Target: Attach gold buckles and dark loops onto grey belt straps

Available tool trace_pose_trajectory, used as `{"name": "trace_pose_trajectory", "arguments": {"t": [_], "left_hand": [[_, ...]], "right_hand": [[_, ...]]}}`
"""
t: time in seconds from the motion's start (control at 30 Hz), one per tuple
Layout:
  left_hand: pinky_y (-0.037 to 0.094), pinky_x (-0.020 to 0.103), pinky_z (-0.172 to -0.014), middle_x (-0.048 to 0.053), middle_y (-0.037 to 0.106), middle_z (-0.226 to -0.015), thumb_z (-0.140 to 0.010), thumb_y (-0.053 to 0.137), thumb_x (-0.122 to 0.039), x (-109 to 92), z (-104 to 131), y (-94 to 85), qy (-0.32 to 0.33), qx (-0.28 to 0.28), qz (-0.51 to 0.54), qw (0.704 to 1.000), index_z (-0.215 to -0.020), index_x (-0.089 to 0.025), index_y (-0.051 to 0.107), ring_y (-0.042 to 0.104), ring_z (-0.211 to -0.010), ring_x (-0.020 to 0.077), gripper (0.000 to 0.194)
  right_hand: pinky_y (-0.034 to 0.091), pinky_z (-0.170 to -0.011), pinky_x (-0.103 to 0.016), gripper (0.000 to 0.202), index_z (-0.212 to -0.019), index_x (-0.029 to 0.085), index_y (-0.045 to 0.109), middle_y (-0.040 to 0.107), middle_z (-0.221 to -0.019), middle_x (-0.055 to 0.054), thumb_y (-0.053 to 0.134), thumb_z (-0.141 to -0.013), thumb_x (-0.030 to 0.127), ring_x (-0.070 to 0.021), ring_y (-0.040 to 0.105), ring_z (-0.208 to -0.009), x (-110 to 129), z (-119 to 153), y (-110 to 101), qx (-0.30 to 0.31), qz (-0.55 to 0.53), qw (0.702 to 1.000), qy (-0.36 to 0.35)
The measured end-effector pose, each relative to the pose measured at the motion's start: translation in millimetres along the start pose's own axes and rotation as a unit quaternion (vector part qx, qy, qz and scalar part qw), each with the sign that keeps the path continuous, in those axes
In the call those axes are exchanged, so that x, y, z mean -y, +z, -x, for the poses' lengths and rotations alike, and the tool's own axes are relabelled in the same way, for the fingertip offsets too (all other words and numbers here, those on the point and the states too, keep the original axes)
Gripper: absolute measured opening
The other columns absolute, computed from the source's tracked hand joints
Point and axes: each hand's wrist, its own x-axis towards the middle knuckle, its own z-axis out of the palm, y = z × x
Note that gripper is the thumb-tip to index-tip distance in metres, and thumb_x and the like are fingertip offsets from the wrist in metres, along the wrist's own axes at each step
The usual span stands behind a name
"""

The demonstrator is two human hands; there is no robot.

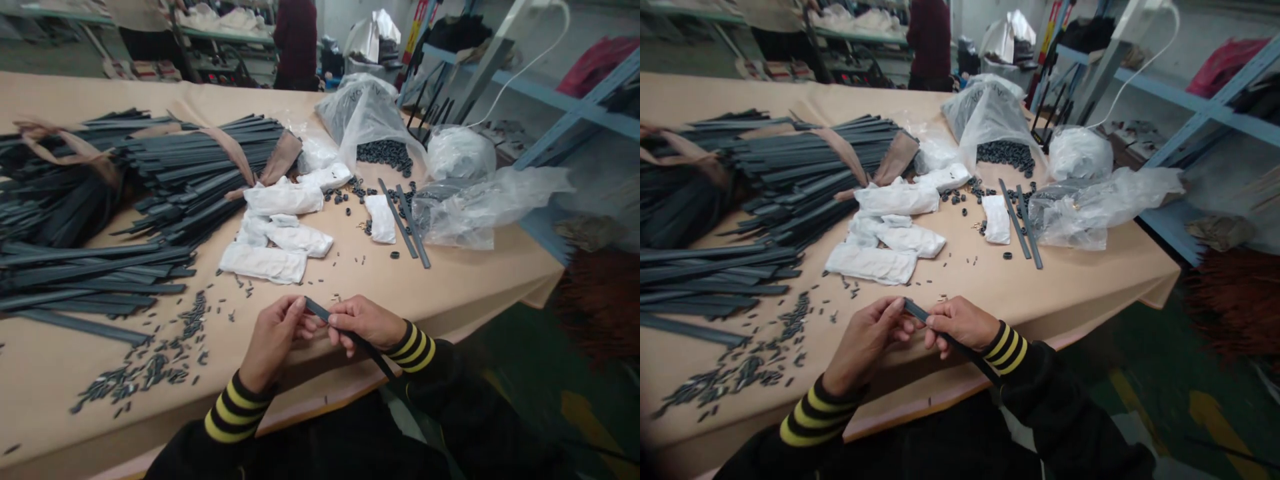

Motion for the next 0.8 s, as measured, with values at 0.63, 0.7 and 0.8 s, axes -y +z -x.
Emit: {"name": "trace_pose_trajectory", "arguments": {"t": [0.63,0.7,0.8], "left_hand": [[0.047,0.025,-0.057,0.002,0.062,-0.071,-0.071,0.059,-0.030,10.0,-7.2,3.7,0.067,-0.047,-0.072,0.994,-0.080,-0.016,0.056,0.059,-0.059,0.0136,0.016],[0.046,0.026,-0.068,0.004,0.063,-0.081,-0.071,0.058,-0.026,10.0,-2.0,6.9,0.138,-0.072,-0.147,0.977,-0.080,-0.018,0.060,0.059,-0.072,0.0160,0.012],[0.043,0.026,-0.071,0.004,0.064,-0.080,-0.075,0.053,-0.025,8.8,7.6,9.0,0.170,-0.033,-0.209,0.963,-0.085,-0.020,0.062,0.059,-0.076,0.0169,0.014]], "right_hand": [[0.036,-0.035,-0.012,0.016,-0.080,0.013,0.050,0.065,-0.066,-0.003,0.055,-0.076,0.027,-0.0040,0.048,-0.041,-2.6,-6.1,10.1,-0.052,0.012,0.997,-0.062],[0.034,-0.034,-0.011,0.016,-0.081,0.013,0.051,0.065,-0.065,-0.002,0.055,-0.076,0.027,-0.0035,0.047,-0.040,-0.3,-6.3,10.6,-0.066,0.003,0.995,-0.072],[0.037,-0.035,-0.012,0.016,-0.081,0.012,0.051,0.065,-0.067,-0.003,0.056,-0.075,0.026,-0.0039,0.050,-0.041,2.2,-5.8,7.9,-0.076,-0.014,0.994,-0.075]]}}
